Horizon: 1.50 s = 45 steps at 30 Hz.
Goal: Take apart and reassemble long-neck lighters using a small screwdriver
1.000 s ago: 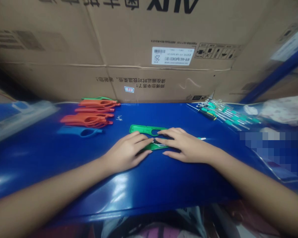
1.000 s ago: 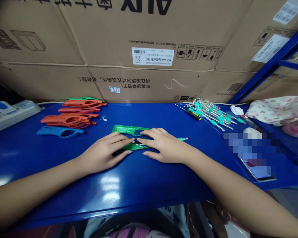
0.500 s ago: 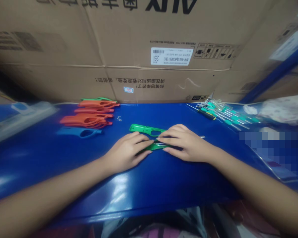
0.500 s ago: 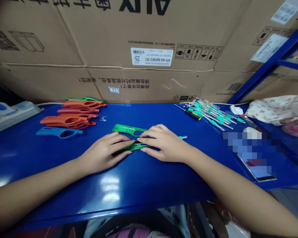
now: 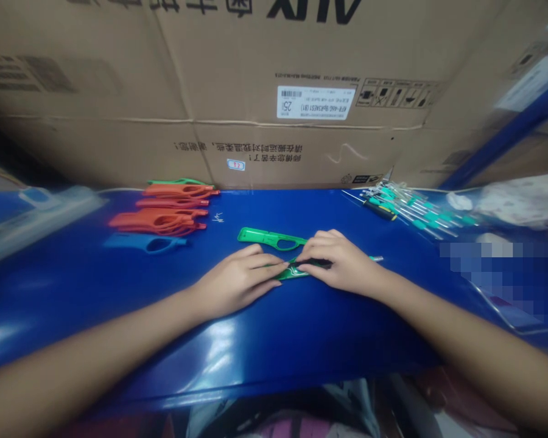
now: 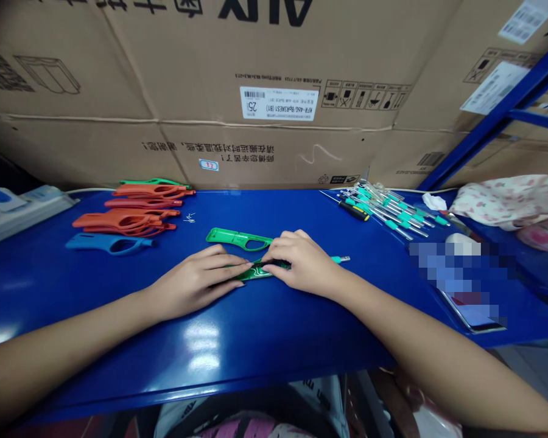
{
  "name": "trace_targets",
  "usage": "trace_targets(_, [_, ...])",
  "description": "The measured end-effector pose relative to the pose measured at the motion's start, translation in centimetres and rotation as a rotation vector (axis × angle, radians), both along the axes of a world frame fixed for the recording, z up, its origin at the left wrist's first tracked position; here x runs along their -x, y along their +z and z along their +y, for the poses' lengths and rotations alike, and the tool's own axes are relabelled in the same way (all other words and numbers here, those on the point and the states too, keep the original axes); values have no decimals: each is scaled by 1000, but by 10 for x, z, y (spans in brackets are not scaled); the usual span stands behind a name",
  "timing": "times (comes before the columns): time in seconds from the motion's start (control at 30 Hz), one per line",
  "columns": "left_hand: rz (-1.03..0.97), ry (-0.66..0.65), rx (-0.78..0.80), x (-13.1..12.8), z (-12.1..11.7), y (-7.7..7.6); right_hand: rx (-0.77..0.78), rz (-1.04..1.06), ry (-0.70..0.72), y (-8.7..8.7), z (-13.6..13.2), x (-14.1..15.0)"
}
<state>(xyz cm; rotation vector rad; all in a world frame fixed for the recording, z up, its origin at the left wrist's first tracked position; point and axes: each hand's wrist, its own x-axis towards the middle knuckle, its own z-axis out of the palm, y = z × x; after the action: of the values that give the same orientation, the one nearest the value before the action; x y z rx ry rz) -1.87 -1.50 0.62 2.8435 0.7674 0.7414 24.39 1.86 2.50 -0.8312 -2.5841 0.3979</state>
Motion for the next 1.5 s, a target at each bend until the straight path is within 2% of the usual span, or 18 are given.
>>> trace_targets(0.13, [-4, -18, 39, 1, 1, 0, -9, -27, 3, 0, -2, 1])
trace_targets(0.33, [-58, 16, 121, 1, 1, -2, -163, -131, -3, 5, -4, 0])
trace_targets(0.47, [-75, 12, 147, 2, 2, -4, -252, -191, 41, 7, -5, 1])
trace_targets(0.7, [21, -20, 103, 0, 2, -1, -385, -304, 96, 6, -7, 4])
trace_targets(1.03, [-45, -15, 148, 0, 3, -4, -324, -233, 50, 5, -6, 5])
trace_targets(1.2, [-59, -13, 149, 1, 3, -4, -347, -218, 44, 6, -6, 4])
trace_targets(1.5, [-5, -20, 134, -1, 3, -2, -396, -296, 118, 5, -6, 7])
